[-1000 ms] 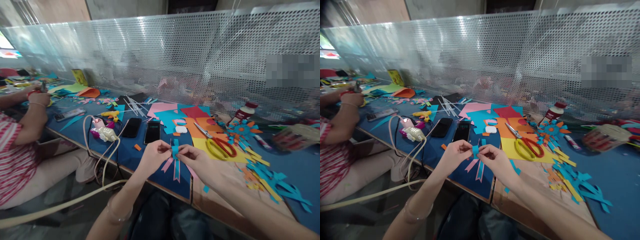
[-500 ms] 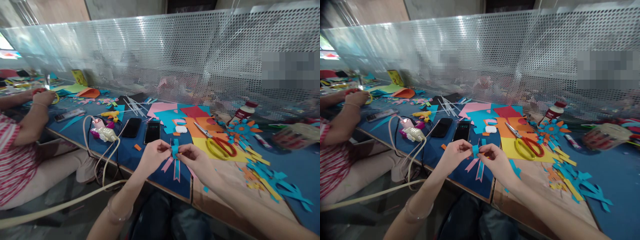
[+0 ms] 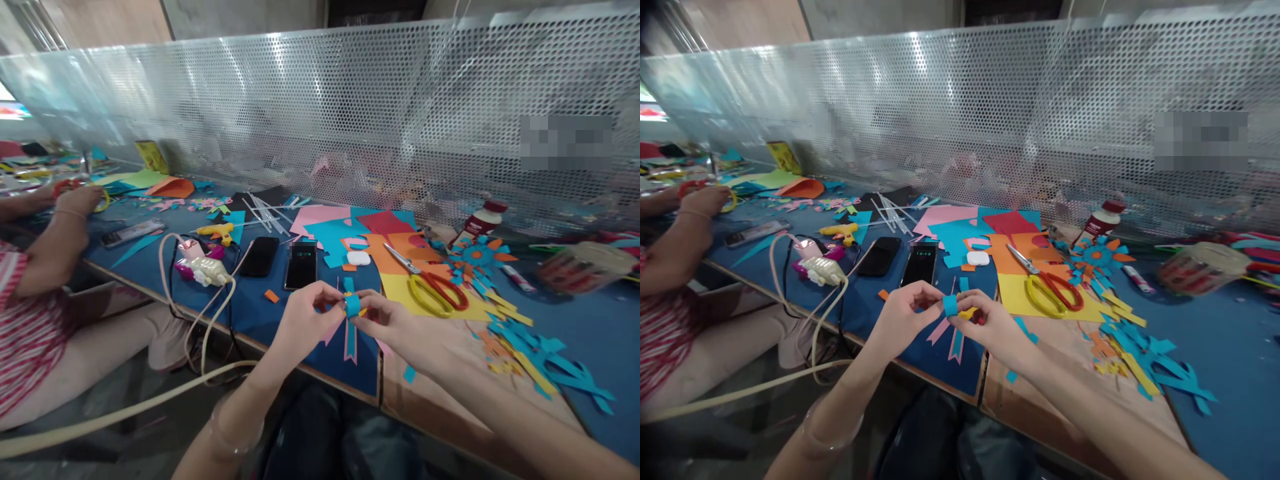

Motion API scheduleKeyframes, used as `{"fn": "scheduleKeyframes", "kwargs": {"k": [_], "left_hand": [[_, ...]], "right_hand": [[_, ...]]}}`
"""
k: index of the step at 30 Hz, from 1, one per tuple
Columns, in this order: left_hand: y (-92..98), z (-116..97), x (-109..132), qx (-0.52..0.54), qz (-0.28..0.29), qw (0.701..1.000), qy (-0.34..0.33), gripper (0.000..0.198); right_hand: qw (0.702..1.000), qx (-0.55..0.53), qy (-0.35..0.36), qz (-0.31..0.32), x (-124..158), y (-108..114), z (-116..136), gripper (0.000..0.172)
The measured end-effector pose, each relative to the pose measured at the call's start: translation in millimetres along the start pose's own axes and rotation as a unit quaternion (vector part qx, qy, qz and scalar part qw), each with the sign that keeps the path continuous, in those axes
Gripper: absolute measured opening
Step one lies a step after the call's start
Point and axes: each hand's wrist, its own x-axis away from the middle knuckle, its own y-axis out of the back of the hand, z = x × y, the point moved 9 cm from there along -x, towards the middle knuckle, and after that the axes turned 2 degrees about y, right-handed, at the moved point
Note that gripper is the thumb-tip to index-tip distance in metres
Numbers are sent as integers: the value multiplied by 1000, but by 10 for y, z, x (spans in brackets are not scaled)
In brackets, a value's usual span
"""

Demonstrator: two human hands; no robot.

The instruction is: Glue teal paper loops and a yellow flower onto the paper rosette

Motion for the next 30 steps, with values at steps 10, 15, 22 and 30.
{"fn": "scheduleKeyframes", "kwargs": {"k": [10,15,22,30], "left_hand": [[1,-83,41,-33,-9,999,-21,7],[-14,-126,60,-49,-10,999,-21,9],[-29,-212,122,-55,-5,998,-36,10],[-37,-236,171,-67,-5,997,-29,8]], "right_hand": [[1000,7,8,7,25,12,8,17],[1000,5,-2,4,34,2,11,16],[1000,-13,-27,3,92,15,70,16],[999,-10,-32,-2,177,60,174,11]]}}
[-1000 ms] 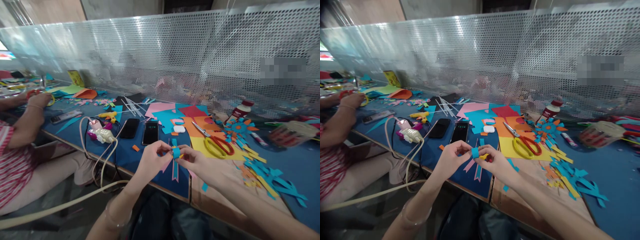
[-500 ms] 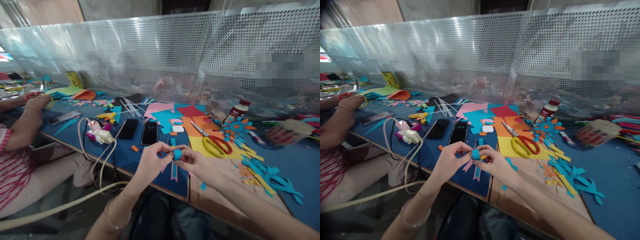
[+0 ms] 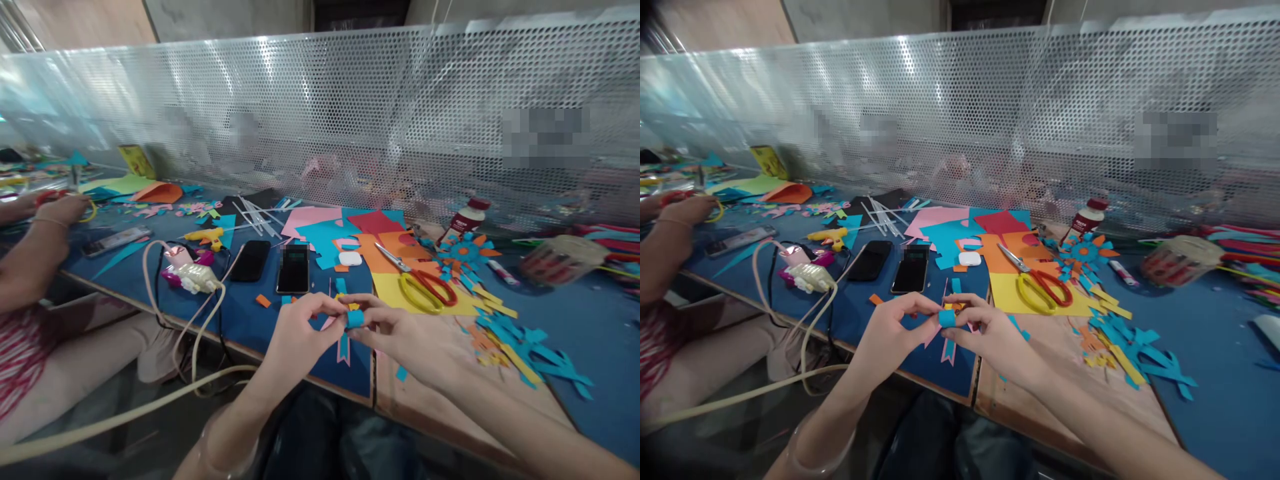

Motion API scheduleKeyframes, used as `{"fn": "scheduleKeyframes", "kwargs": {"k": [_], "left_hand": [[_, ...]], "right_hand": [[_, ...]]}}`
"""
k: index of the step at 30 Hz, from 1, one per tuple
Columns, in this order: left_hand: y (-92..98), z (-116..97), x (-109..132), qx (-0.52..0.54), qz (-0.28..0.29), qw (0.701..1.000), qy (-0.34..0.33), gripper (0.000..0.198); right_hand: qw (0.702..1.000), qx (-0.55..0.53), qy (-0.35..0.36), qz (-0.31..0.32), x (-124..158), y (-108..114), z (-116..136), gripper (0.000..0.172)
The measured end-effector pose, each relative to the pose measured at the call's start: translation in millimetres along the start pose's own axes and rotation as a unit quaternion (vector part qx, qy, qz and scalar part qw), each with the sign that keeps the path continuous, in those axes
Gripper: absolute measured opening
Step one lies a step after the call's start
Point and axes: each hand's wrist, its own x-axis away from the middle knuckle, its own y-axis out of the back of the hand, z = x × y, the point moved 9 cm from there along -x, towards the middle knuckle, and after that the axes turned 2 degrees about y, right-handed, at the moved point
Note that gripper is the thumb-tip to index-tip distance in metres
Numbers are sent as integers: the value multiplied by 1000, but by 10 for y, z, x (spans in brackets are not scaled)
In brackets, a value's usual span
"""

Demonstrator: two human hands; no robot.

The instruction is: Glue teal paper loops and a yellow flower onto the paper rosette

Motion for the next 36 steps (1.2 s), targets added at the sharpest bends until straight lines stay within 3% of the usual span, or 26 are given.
{"fn": "scheduleKeyframes", "kwargs": {"k": [5,9,12,15,17,20,24,27,36], "left_hand": [[-9,23,-7,3,9,1000,-6,8],[-12,34,-10,-2,4,1000,-5,7],[-11,44,-14,-4,2,1000,-3,7],[-7,78,-28,-6,7,1000,0,7],[-6,105,-39,-8,12,1000,1,7],[12,143,-49,-3,6,1000,7,8],[55,177,-50,10,-10,1000,24,8],[75,171,-51,12,-14,1000,22,7],[98,222,-30,26,-11,999,42,21]], "right_hand": [[999,8,-7,41,13,-12,-70,26],[1000,-6,-7,1,-28,14,-92,7],[1000,-8,-6,-4,-54,16,-96,12],[999,19,-6,31,-59,20,-93,34],[999,39,-6,23,-66,87,-73,44],[997,72,4,-12,-94,183,4,26],[995,97,2,6,-137,108,67,7],[994,103,-23,15,-154,52,20,8],[999,49,3,10,-169,23,-24,17]]}}
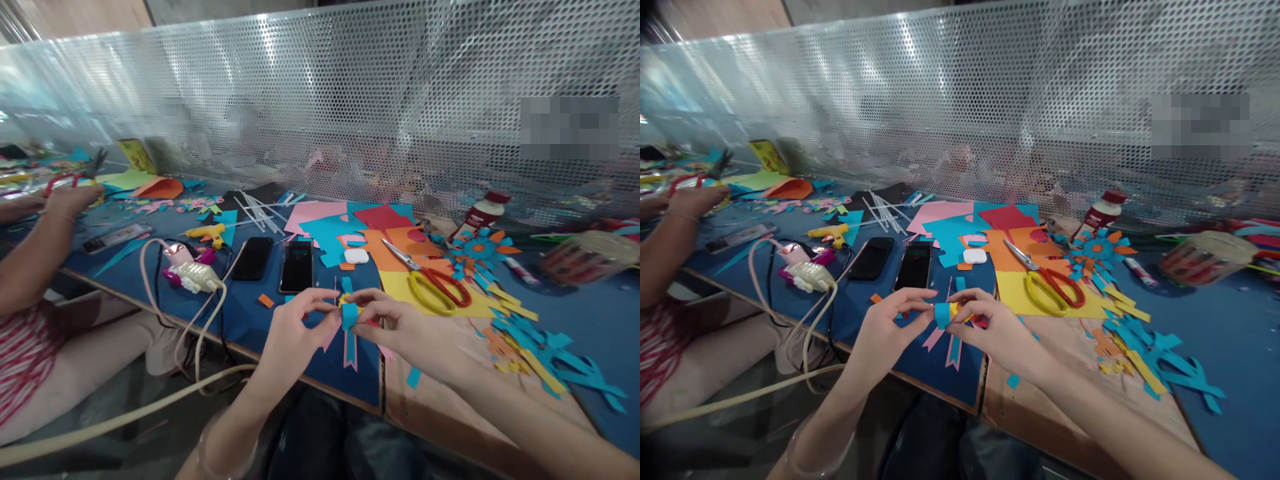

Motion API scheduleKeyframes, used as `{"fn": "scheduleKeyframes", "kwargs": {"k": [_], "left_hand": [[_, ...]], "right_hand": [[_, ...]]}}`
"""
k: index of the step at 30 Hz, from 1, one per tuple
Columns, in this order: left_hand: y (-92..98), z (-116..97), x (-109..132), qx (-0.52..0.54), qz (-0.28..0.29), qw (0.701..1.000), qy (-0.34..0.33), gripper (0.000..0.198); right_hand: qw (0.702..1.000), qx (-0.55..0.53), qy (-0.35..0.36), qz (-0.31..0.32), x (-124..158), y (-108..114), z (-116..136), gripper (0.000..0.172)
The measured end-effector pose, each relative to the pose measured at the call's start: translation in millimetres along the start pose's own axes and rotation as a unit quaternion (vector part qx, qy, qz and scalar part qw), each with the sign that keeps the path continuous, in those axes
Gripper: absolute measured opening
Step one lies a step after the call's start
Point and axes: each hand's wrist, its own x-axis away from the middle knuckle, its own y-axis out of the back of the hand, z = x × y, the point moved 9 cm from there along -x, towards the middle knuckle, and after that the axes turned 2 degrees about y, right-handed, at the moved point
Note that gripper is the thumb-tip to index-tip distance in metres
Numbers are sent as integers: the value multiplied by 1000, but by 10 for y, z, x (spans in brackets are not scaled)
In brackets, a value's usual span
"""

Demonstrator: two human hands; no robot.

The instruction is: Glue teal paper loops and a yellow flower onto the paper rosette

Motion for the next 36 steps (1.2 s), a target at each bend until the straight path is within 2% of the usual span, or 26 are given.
{"fn": "scheduleKeyframes", "kwargs": {"k": [4,8,18,22,27,31,36], "left_hand": [[32,61,38,-24,-6,1000,-4,14],[6,117,96,-50,-2,999,-5,9],[-1,-77,148,-56,-28,994,-88,4],[-6,-214,209,-69,-38,986,-144,7],[-66,-389,300,-108,-25,971,-210,14],[-94,-449,326,-126,-16,964,-234,17],[-125,-492,352,-140,-1,956,-259,18]], "right_hand": [[1000,-18,-9,-16,-6,36,23,14],[999,-9,38,-32,-20,45,57,14],[984,116,111,-72,133,65,280,8],[985,111,118,-62,155,52,345,4],[993,52,106,-17,149,11,284,5],[992,12,129,-2,176,13,300,17],[989,34,146,-2,209,27,343,24]]}}
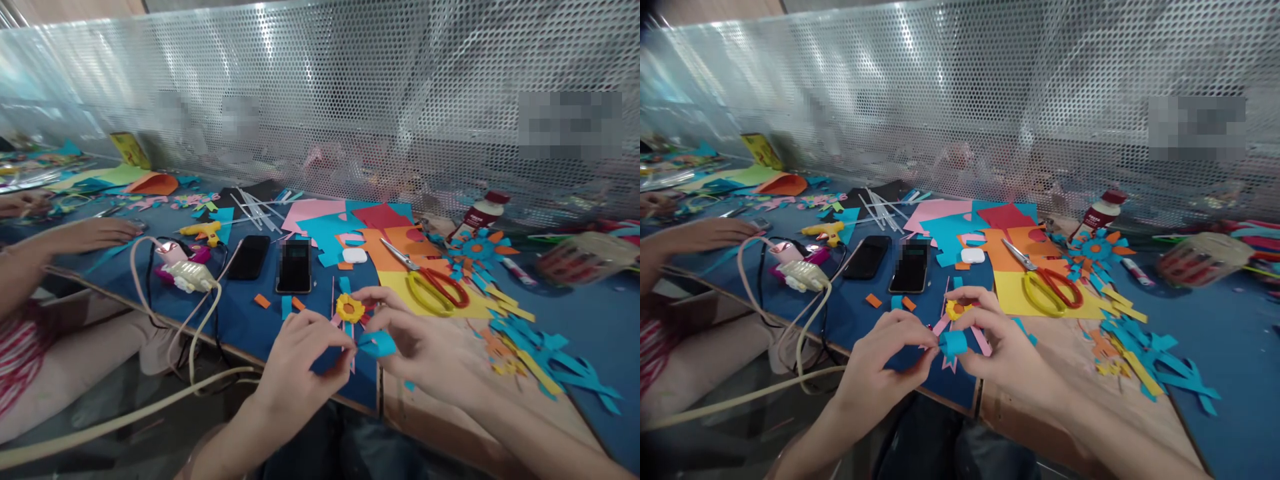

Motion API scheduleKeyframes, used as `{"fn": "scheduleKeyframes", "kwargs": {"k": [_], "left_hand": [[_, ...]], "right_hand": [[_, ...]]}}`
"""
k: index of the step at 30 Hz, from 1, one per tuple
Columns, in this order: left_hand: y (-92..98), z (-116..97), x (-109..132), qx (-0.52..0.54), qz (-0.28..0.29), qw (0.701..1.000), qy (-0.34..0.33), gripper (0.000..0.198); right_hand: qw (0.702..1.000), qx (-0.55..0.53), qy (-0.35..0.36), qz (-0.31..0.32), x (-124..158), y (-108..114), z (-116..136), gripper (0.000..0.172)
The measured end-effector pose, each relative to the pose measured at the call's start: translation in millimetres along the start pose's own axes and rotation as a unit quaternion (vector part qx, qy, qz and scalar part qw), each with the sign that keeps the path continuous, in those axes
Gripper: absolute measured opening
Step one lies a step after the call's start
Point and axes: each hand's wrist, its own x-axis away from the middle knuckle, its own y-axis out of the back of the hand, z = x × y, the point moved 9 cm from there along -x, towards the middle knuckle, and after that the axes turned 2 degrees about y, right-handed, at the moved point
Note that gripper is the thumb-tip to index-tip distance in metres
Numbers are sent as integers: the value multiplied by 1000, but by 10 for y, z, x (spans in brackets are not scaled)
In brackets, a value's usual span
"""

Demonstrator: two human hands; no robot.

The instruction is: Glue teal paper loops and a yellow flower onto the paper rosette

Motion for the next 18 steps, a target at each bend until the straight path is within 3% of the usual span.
{"fn": "scheduleKeyframes", "kwargs": {"k": [10,18], "left_hand": [[-13,-110,23,-22,22,999,-40,17],[-52,-110,10,18,29,999,-34,18]], "right_hand": [[993,101,67,5,80,7,137,28],[992,91,91,-3,108,10,179,25]]}}
